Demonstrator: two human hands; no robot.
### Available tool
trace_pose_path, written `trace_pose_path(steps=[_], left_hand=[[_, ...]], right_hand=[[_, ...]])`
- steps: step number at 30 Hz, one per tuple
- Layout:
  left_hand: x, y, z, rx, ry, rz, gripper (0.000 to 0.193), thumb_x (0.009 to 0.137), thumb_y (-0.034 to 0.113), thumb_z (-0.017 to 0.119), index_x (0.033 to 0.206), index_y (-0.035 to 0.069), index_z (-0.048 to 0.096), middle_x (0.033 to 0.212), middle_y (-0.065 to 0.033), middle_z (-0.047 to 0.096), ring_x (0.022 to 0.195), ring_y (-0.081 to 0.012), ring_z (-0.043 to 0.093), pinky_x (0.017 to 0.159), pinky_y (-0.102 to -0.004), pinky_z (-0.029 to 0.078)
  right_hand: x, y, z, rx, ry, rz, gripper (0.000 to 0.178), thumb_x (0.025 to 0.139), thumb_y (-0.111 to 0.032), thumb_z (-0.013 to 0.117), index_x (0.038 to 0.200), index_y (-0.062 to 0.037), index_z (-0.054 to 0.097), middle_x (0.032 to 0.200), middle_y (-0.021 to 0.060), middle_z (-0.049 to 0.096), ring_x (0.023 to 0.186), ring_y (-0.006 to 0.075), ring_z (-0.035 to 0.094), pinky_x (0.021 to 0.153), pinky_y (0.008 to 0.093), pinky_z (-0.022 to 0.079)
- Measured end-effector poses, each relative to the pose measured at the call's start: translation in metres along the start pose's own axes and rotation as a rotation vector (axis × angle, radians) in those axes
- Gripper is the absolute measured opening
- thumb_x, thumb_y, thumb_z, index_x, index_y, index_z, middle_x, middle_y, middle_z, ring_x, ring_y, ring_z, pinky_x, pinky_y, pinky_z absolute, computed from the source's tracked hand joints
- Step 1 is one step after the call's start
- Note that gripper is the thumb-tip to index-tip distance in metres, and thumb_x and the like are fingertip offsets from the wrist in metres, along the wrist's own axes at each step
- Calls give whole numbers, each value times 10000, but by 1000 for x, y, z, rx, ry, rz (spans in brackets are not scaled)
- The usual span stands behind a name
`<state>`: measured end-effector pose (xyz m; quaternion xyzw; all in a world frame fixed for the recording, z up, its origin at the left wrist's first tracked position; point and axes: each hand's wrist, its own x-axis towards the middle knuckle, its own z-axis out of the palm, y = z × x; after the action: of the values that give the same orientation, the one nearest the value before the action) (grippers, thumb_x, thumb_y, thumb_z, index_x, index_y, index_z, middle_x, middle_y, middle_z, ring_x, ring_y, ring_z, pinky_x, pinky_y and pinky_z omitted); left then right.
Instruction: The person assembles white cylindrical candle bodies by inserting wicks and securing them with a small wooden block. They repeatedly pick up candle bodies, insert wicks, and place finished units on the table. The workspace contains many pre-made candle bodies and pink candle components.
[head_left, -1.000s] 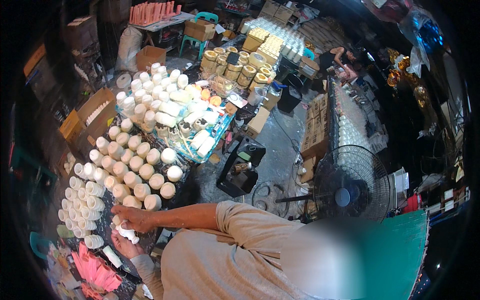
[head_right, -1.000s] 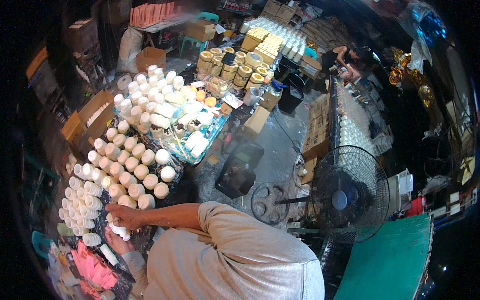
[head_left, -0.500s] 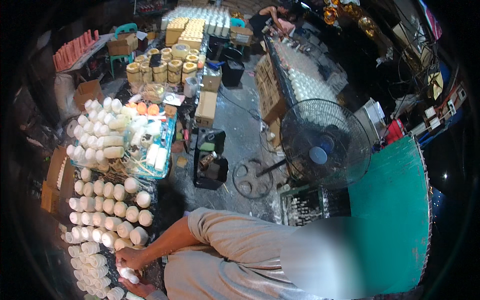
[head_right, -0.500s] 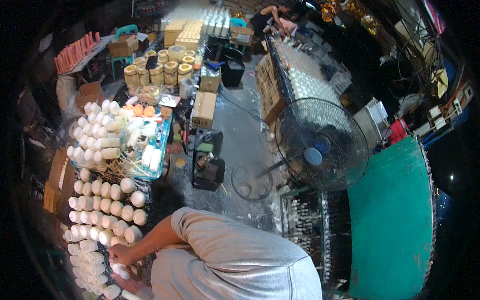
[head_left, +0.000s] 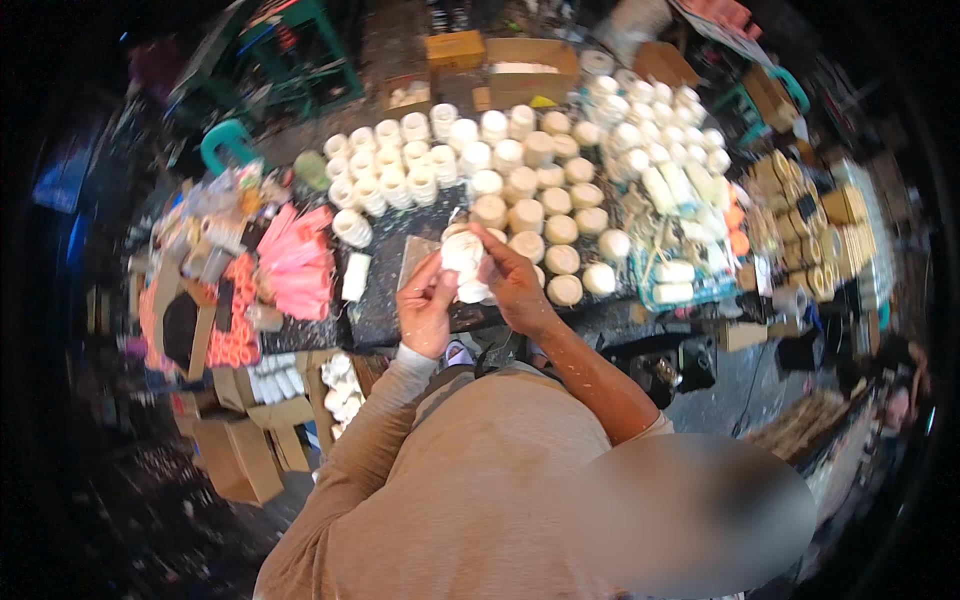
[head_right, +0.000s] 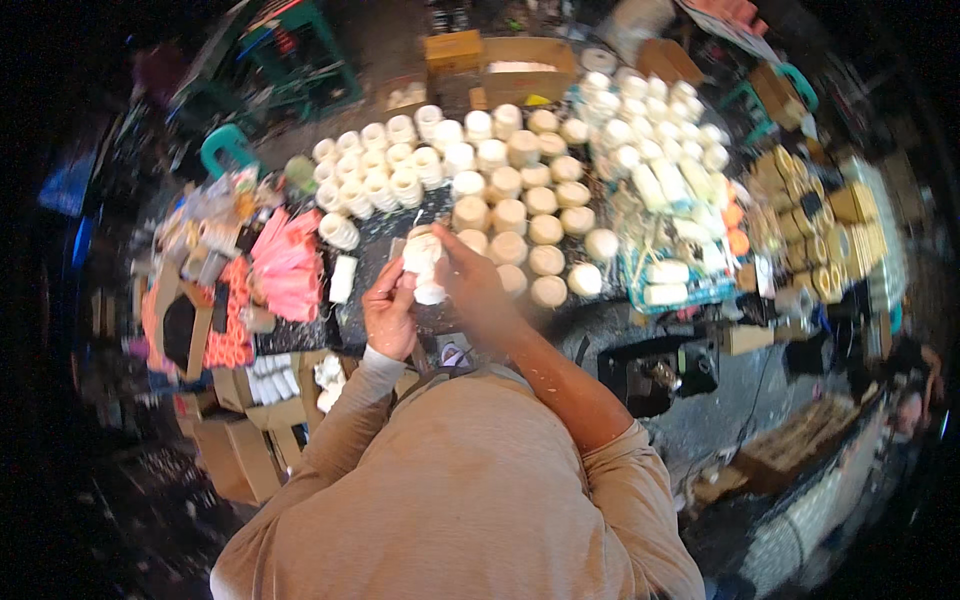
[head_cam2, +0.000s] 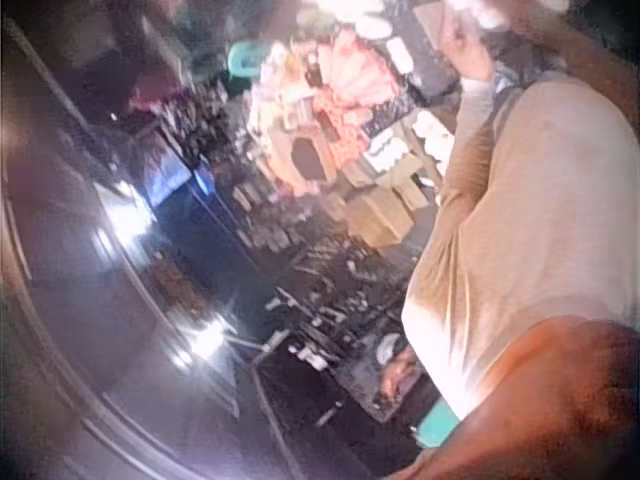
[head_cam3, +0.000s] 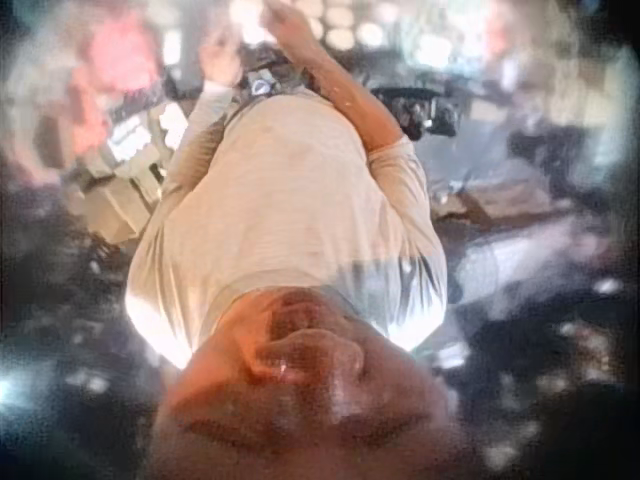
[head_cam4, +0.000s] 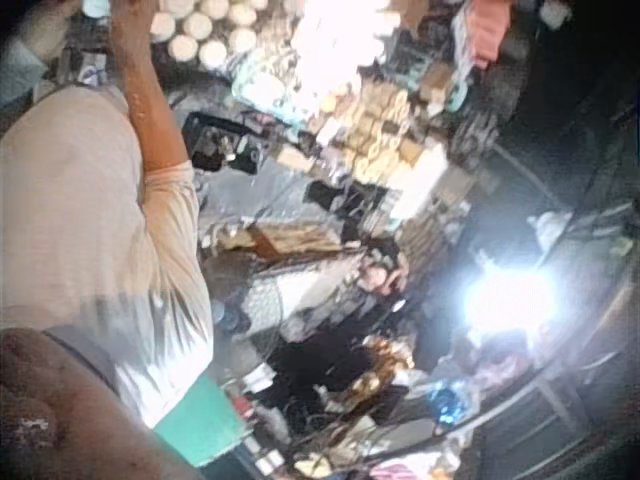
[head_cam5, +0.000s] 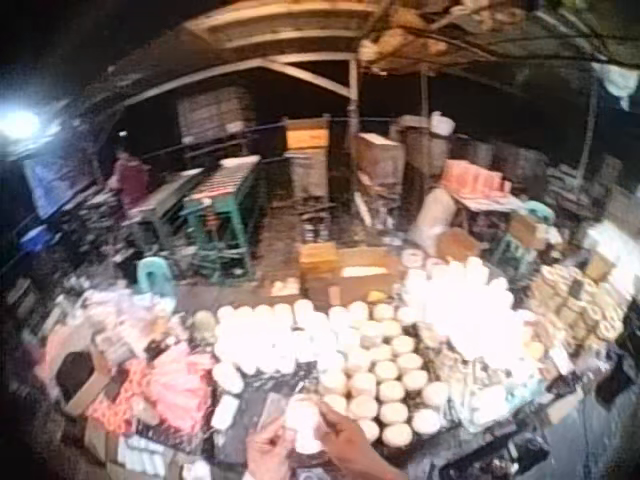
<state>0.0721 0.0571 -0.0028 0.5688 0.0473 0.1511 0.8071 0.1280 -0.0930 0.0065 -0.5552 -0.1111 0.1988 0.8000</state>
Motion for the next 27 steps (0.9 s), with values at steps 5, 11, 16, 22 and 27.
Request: trace_pose_path(steps=[5,11,16,22,27], left_hand=[[-3,30,3,-234,160,-7,358,1024,131,689,1346,-11,625,1143,-69,710,996,-113,658,846,-267,555],[-9,55,-18,-5,192,40,173,1024,159,697,1100,15,639,1233,-98,656,1107,-147,624,965,-300,516],[-3,59,-22,-6,222,87,146,1049,143,653,1027,2,626,1319,-136,636,1149,-158,606,995,-311,504],[7,56,-17,-99,390,100,214,1078,216,616,1005,19,579,1036,-116,715,892,-139,674,806,-296,570],[15,53,-18,-314,341,105,205,1069,234,631,1030,42,569,917,-85,696,772,-143,688,704,-295,587]], right_hand=[[13,-2,25,78,-66,-51,575,1045,-269,672,1532,-19,497,1351,69,658,1192,135,609,1024,297,493],[15,-2,45,-171,-103,-80,536,1082,-310,602,1514,-5,510,1285,59,674,1117,119,623,975,276,500],[16,-4,53,-153,-142,18,609,1096,-420,546,1531,1,482,1222,38,672,1082,107,615,940,266,502],[19,7,58,-374,-244,-359,690,1049,-383,648,1564,-1,393,1366,82,599,1218,152,583,1037,304,467],[13,2,67,-349,-166,-379,645,1009,-253,722,1519,8,425,1394,122,588,1250,191,587,1068,330,456]])
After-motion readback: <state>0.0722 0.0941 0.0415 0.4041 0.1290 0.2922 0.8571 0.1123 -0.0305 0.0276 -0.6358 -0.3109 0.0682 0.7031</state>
